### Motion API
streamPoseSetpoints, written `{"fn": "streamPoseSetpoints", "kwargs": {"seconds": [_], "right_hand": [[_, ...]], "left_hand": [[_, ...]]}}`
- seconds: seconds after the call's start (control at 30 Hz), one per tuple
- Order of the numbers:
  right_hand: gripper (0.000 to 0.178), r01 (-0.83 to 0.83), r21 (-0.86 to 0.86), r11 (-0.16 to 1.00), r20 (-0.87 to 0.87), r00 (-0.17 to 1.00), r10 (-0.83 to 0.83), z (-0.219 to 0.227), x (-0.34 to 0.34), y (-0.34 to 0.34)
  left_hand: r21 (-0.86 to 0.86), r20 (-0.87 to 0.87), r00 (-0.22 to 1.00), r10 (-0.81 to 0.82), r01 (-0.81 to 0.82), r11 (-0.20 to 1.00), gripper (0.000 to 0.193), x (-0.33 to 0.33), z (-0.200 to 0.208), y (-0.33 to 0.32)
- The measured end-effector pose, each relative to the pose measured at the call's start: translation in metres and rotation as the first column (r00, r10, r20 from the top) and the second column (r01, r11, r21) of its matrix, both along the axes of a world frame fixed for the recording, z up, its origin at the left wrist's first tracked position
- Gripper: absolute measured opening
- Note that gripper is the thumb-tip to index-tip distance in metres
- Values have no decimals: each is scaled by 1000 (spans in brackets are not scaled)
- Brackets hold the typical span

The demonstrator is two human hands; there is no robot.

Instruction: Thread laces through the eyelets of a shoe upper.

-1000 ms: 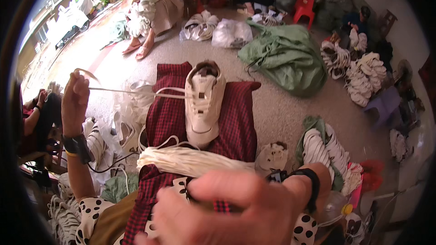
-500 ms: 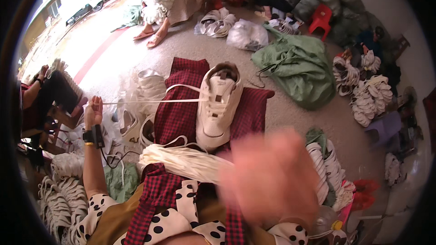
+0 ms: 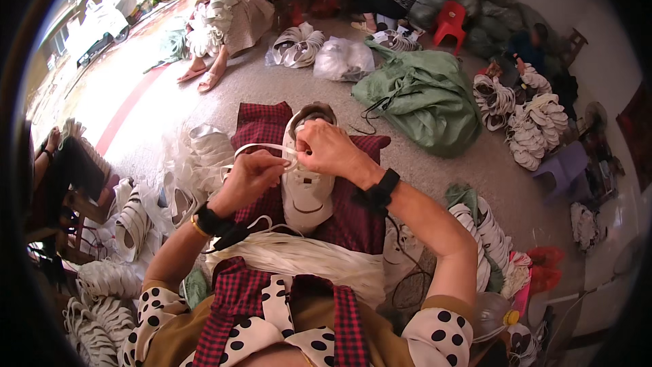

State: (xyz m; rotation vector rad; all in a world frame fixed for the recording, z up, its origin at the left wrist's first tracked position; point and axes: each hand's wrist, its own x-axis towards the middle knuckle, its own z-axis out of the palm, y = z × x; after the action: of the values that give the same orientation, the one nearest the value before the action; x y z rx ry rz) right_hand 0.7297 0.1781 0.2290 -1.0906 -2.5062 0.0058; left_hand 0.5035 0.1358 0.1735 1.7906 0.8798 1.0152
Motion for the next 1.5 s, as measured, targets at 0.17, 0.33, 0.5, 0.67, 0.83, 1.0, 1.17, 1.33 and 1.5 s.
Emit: {"fn": "streamPoseSetpoints", "kwargs": {"seconds": [0.17,0.33,0.5,0.67,0.83,1.0,1.17,1.33,1.5], "right_hand": [[20,-140,-505,852,-269,963,-1,10,18,6],[17,-284,-473,834,-381,919,96,1,25,4],[16,-339,-488,804,-437,893,111,-3,30,7],[18,-369,-490,790,-465,877,121,-5,35,9],[19,-385,-473,793,-476,869,138,-6,30,8],[14,-243,-370,896,-384,919,91,2,30,1],[12,-85,-109,990,-136,988,70,-1,33,-2],[17,-66,-268,961,-63,997,51,12,25,-4],[20,-48,-314,948,-97,995,18,13,23,6]], "left_hand": [[172,-26,989,143,-137,976,13,31,9,5],[251,-78,971,226,-200,947,13,38,11,11],[329,-180,947,265,-196,924,13,40,18,12],[278,-175,939,295,-241,930,12,43,20,14],[494,-256,911,324,-165,854,13,54,14,18],[307,-135,963,233,-182,934,11,55,12,19],[567,-147,935,324,-188,802,5,53,7,8],[550,-104,942,320,-213,807,12,65,-1,10],[456,-83,946,313,-243,856,21,64,-3,12]]}}
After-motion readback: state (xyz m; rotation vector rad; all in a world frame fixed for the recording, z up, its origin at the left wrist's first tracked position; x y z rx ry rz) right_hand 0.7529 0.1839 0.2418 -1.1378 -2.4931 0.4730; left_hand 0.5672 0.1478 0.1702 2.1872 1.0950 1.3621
